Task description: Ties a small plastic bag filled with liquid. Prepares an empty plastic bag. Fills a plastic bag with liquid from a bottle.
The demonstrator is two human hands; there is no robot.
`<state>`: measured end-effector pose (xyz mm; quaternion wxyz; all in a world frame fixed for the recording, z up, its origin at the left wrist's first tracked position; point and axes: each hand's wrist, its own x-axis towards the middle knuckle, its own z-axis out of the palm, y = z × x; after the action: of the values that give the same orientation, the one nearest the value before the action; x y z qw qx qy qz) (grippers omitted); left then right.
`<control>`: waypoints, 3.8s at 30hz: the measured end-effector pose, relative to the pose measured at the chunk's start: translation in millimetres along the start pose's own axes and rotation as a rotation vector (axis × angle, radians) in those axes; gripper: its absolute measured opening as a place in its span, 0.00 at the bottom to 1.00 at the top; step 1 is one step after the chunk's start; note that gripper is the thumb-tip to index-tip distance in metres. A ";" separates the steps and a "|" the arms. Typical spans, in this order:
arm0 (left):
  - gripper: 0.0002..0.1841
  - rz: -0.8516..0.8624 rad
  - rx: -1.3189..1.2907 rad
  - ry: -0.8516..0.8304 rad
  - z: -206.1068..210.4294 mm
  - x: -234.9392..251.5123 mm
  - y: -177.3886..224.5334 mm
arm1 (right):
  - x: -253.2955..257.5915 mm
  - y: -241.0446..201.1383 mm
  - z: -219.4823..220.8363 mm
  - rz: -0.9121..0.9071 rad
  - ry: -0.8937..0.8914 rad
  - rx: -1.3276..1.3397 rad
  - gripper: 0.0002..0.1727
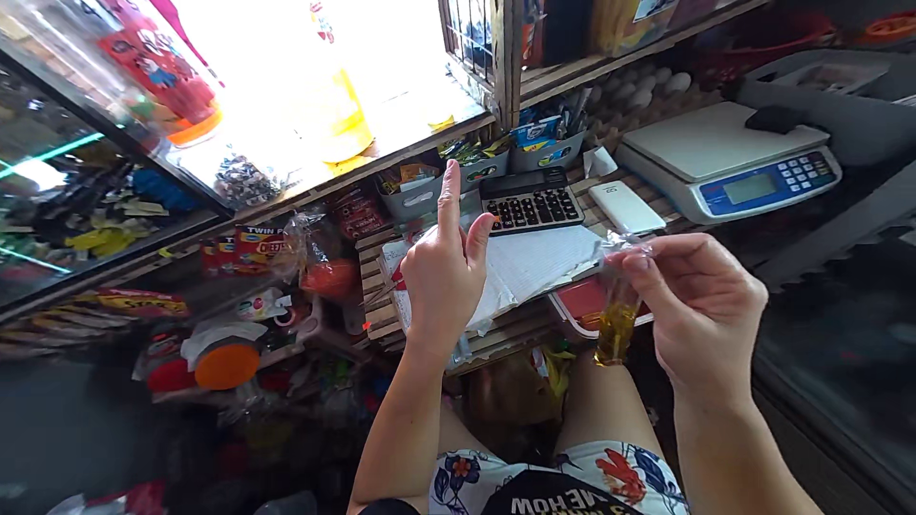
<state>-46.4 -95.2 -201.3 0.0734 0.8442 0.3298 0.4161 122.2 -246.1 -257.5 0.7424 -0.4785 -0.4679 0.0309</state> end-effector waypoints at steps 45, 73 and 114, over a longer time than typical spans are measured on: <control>0.11 0.190 -0.296 -0.419 -10.5 97.4 4.4 | 97.5 37.7 64.0 0.170 -0.225 0.154 0.05; 0.03 0.133 -0.349 -0.335 -18.6 123.3 11.6 | 90.3 30.7 86.0 0.258 -0.463 0.232 0.20; 0.27 -0.256 -1.199 -0.372 31.0 51.7 -16.1 | 111.3 -4.5 62.3 0.333 -0.464 0.295 0.16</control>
<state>-8.6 -46.1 -193.8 0.6380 0.6686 0.1200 0.3628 137.6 -151.1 -173.7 0.6619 -0.4161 -0.5305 0.3276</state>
